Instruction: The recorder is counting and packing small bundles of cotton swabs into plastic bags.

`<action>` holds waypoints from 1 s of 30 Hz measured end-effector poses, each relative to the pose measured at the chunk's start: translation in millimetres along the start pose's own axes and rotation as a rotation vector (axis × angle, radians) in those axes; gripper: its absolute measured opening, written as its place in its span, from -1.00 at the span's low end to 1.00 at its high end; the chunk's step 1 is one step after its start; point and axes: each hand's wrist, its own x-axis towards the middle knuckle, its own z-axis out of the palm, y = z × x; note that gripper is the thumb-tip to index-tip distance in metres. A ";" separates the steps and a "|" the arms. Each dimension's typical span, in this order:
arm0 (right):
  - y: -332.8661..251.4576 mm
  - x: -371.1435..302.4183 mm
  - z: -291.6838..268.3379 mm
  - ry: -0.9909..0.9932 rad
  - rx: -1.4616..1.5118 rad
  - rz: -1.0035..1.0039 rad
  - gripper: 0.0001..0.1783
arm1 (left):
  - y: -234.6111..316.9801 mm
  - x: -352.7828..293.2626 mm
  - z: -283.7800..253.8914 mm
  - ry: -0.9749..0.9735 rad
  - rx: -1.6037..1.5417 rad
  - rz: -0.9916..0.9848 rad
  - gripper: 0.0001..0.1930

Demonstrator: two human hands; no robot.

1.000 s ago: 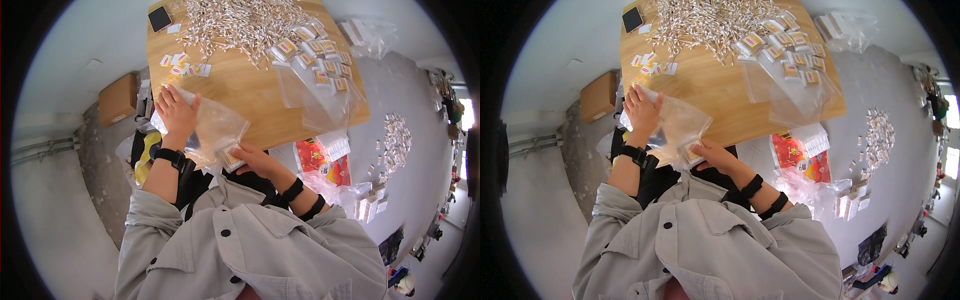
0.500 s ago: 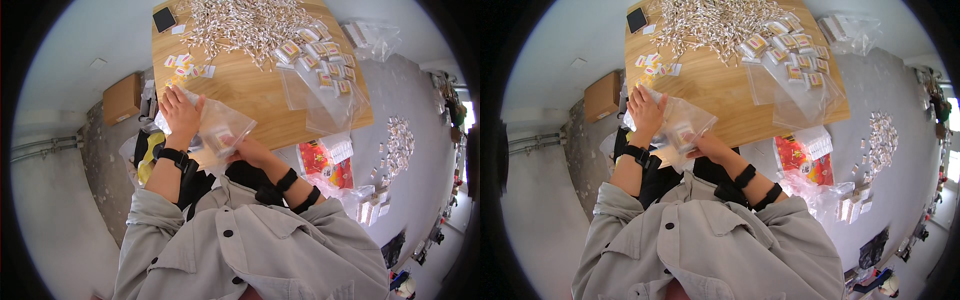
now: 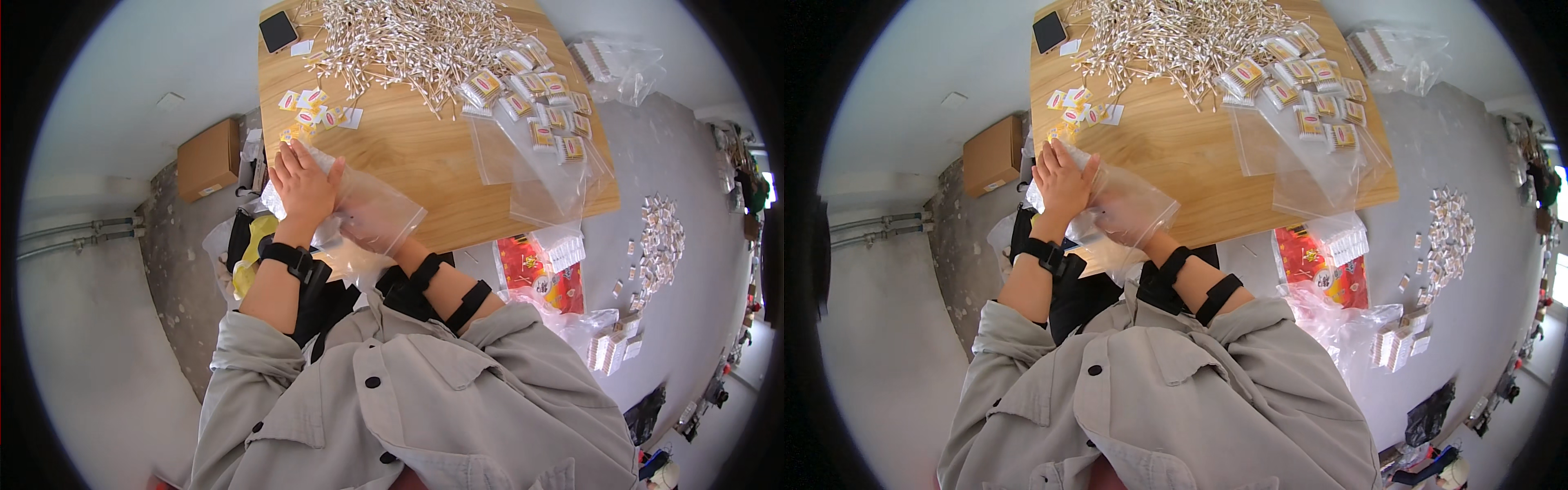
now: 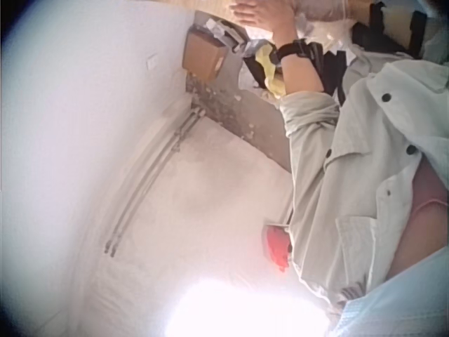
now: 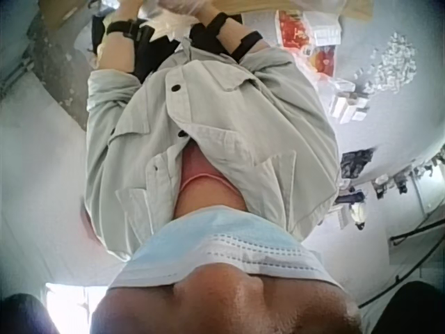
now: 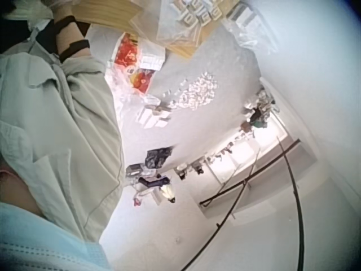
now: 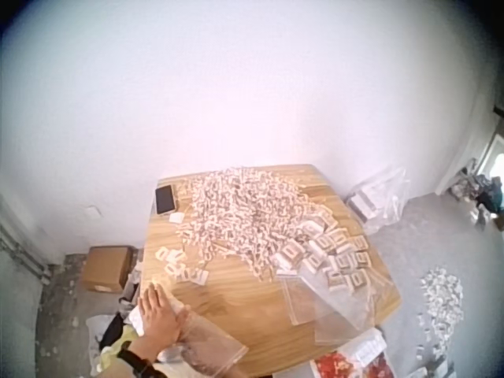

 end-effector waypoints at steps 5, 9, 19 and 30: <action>18.4 -3.2 26.6 0.264 0.032 0.074 -0.64 | 4.8 4.1 -7.6 -0.133 -0.086 -0.015 -0.03; 2.8 -5.7 25.4 0.309 -0.085 0.273 -0.63 | 1.7 3.5 -7.1 -0.124 -0.087 -0.002 -0.03; -33.3 -9.6 20.6 0.164 -0.589 0.107 -0.54 | -10.0 2.8 -1.4 0.026 -0.234 0.024 -0.09; -37.5 -10.3 21.9 0.142 -0.587 0.193 -0.54 | -9.9 -33.7 -8.4 0.030 -0.041 -0.016 -0.20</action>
